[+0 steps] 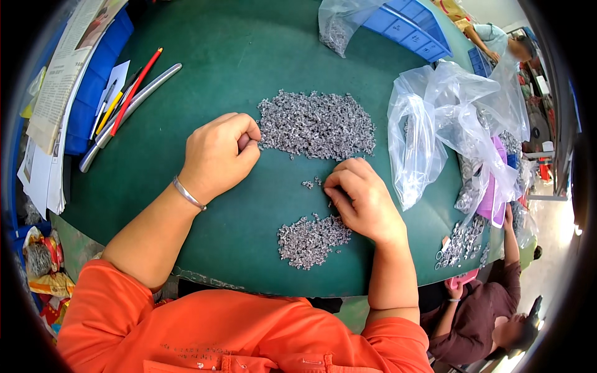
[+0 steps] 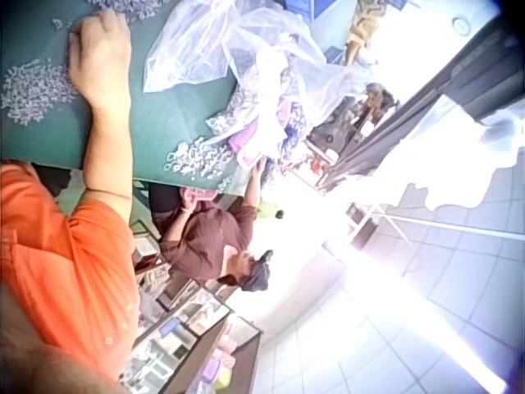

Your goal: The person sorts small metal components on a table by hand, picking individual pieces from a large pile and moving them into a smaller pile.

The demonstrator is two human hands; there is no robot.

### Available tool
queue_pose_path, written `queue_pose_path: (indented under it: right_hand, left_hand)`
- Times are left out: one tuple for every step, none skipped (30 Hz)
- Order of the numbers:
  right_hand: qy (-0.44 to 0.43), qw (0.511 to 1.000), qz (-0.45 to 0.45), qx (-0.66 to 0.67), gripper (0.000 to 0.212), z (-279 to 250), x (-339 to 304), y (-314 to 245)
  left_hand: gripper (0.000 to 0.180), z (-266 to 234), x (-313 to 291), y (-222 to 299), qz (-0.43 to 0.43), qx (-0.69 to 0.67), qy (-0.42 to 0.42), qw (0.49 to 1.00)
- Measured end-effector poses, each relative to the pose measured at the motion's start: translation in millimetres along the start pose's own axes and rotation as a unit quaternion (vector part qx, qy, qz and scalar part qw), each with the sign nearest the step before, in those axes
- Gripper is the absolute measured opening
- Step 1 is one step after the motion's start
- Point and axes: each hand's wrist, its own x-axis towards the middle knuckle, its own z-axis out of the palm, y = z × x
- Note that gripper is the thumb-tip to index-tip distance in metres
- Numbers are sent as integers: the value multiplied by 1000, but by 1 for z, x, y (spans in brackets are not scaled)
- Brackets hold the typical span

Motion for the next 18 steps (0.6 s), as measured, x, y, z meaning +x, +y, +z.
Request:
queue_pose_path:
  right_hand:
    - [47,998,30,38,16,1,-3,1]
    - [93,991,60,76,18,3,-4,3]
    - [158,983,67,62,23,6,-4,6]
    - [222,973,59,11,27,5,4,0]
    - [213,976,39,-5,26,6,4,1]
    - [204,978,18,-21,25,6,5,1]
    - [163,987,13,-2,21,8,3,1]
    - [121,993,9,18,18,9,1,-1]
    - [100,995,6,15,13,10,5,-4]
    - [100,995,6,16,13,10,5,-4]
    - [89,996,3,15,13,9,5,-3]
    - [79,997,0,15,12,8,4,-3]
    - [76,997,6,24,12,5,4,-4]
    - [75,997,5,25,12,3,2,-2]
    - [47,998,-4,36,12,-1,-1,1]
    - [19,999,-11,46,13,-5,-3,3]
    - [9,999,-24,47,16,-8,-3,3]
    - [9,999,-24,47,16,-8,-4,3]
  left_hand:
    - [8,0,0,0,0,0,1,1000]
    - [8,0,0,0,3,0,1,1000]
    - [7,0,0,1,6,1,2,1000]
    - [7,0,0,1,5,2,3,1000]
    - [7,0,0,1,5,4,3,1000]
    - [7,0,0,1,5,7,2,1000]
    - [7,0,0,1,5,7,2,1000]
    - [7,0,0,1,4,4,3,1000]
    - [7,0,0,1,3,1,3,1000]
    - [7,0,0,1,3,1,3,1000]
    - [7,0,0,1,2,1,2,1000]
    - [7,0,0,1,1,0,0,1000]
    - [7,0,0,0,0,1,1,1000]
    - [7,0,0,0,5,0,4,1000]
    - [7,0,0,-1,9,-1,7,1000]
    - [7,0,0,0,9,-1,7,1000]
    - [7,0,0,0,4,-2,4,1000]
    - [7,0,0,0,0,-2,1,1000]
